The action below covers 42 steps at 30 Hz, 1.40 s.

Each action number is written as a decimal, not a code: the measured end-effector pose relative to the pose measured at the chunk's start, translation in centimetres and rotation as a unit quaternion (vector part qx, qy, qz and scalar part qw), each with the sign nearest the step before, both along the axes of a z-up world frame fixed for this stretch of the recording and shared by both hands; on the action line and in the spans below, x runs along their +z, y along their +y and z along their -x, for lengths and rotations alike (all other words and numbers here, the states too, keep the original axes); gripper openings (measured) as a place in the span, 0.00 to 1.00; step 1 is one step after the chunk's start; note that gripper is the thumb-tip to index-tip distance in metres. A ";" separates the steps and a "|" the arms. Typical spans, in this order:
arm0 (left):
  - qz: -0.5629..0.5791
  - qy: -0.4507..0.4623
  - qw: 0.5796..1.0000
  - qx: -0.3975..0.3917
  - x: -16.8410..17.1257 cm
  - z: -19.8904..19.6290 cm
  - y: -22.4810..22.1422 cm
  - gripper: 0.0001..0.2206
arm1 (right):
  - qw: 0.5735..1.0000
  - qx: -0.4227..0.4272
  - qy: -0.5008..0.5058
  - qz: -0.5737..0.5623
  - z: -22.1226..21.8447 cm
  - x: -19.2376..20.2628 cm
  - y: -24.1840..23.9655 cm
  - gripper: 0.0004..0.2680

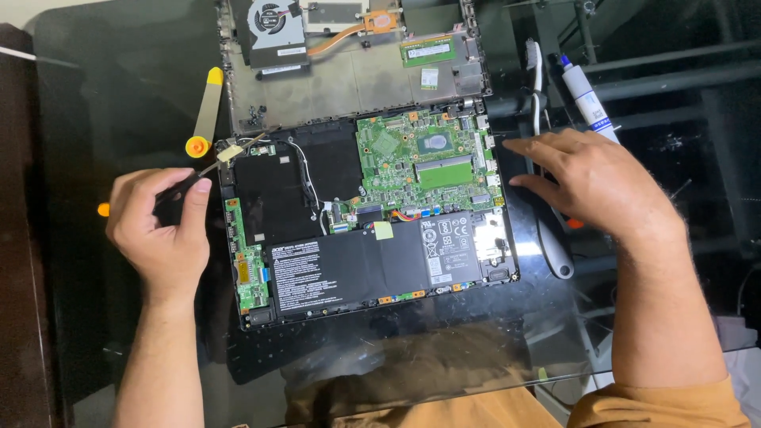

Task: Disassembling a laptop by removing the battery, cooling fan, and disconnecting internal cables.

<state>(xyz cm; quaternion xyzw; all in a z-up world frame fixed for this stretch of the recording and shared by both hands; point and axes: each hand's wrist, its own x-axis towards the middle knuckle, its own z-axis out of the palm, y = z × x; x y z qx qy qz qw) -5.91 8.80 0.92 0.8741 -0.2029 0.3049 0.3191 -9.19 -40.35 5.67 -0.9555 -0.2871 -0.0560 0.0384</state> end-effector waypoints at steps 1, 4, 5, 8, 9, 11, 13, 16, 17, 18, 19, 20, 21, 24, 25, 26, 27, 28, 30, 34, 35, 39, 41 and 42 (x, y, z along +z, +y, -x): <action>-0.003 -0.001 1.000 -0.004 0.1 0.0 -0.1 0.06 | 1.000 0.003 -0.003 0.006 0.0 0.0 0.0 0.17; -0.005 0.006 1.000 -0.003 0.2 0.1 -0.2 0.06 | 1.000 -0.004 0.000 0.017 0.1 0.0 0.1 0.18; -0.005 0.006 1.000 -0.002 0.2 0.1 -0.2 0.06 | 1.000 -0.003 -0.001 0.017 0.1 0.0 0.0 0.18; -0.008 0.005 1.000 0.001 0.3 0.0 -0.3 0.05 | 1.000 -0.004 -0.002 0.007 0.1 -0.1 0.0 0.17; -0.005 0.004 1.000 -0.001 0.3 0.0 -0.4 0.05 | 1.000 -0.006 -0.001 0.007 0.1 0.0 0.1 0.17; -0.002 0.004 1.000 -0.001 0.4 0.0 -0.4 0.05 | 1.000 -0.007 0.000 0.007 0.1 0.0 0.1 0.17; -0.013 0.005 1.000 -0.011 0.4 -0.1 -0.3 0.06 | 1.000 0.004 -0.016 0.001 0.0 -0.2 0.1 0.16; -0.011 0.020 1.000 -0.012 0.6 0.0 -0.4 0.06 | 1.000 0.005 -0.019 -0.001 0.0 -0.3 0.3 0.15; -0.012 0.021 1.000 -0.009 0.5 0.0 -0.5 0.06 | 1.000 0.009 -0.018 -0.002 0.1 -0.4 0.3 0.15; -0.011 0.019 1.000 -0.009 0.6 0.0 -0.5 0.06 | 1.000 0.010 -0.022 -0.010 0.1 -0.4 0.3 0.15; -0.011 0.018 1.000 -0.009 0.6 0.0 -0.5 0.07 | 0.999 0.012 -0.027 -0.019 0.1 -0.4 0.4 0.15; -0.012 0.020 1.000 -0.004 0.6 0.1 -0.5 0.07 | 0.999 0.017 -0.025 -0.021 0.1 -0.5 0.5 0.15; -0.006 0.032 0.999 -0.003 0.6 0.2 -0.4 0.07 | 0.999 0.021 -0.036 -0.012 0.1 -0.6 0.5 0.15; 0.008 0.049 0.999 -0.001 0.6 0.3 -0.6 0.07 | 0.998 0.020 -0.050 0.020 0.2 -0.7 0.4 0.16; 0.016 0.055 0.998 -0.001 0.5 0.3 -0.6 0.07 | 0.998 0.013 -0.052 0.042 0.3 -0.7 0.3 0.17; 0.015 0.056 0.998 0.001 0.6 0.4 -0.6 0.07 | 0.998 0.015 -0.051 0.041 0.3 -0.7 0.4 0.17; 0.023 0.058 0.998 -0.004 0.7 0.5 -0.6 0.07 | 0.998 0.014 -0.057 0.034 0.3 -0.7 0.3 0.17; 0.031 0.060 0.998 -0.009 0.8 0.5 -0.7 0.07 | 0.998 0.013 -0.062 0.028 0.4 -0.7 0.3 0.17; 0.031 0.064 0.997 -0.013 0.8 0.5 -0.6 0.06 | 0.998 0.012 -0.062 0.030 0.4 -0.7 0.4 0.17; 0.015 0.067 0.997 -0.022 0.7 0.4 -0.4 0.07 | 0.997 0.020 -0.072 0.028 0.3 -1.0 0.2 0.15; 0.016 0.067 0.997 -0.023 0.6 0.4 -0.4 0.07 | 0.997 0.019 -0.071 0.028 0.4 -1.0 0.2 0.15; 0.006 0.058 0.998 -0.020 0.3 0.3 -0.3 0.07 | 0.996 0.020 -0.078 0.042 0.4 -1.1 0.1 0.14; 0.009 0.057 0.998 -0.022 0.3 0.2 -0.3 0.07 | 0.996 0.017 -0.082 0.041 0.4 -1.1 0.1 0.12; 0.004 0.055 0.998 -0.023 0.3 0.2 -0.3 0.07 | 0.996 0.022 -0.078 0.042 0.4 -1.0 0.1 0.12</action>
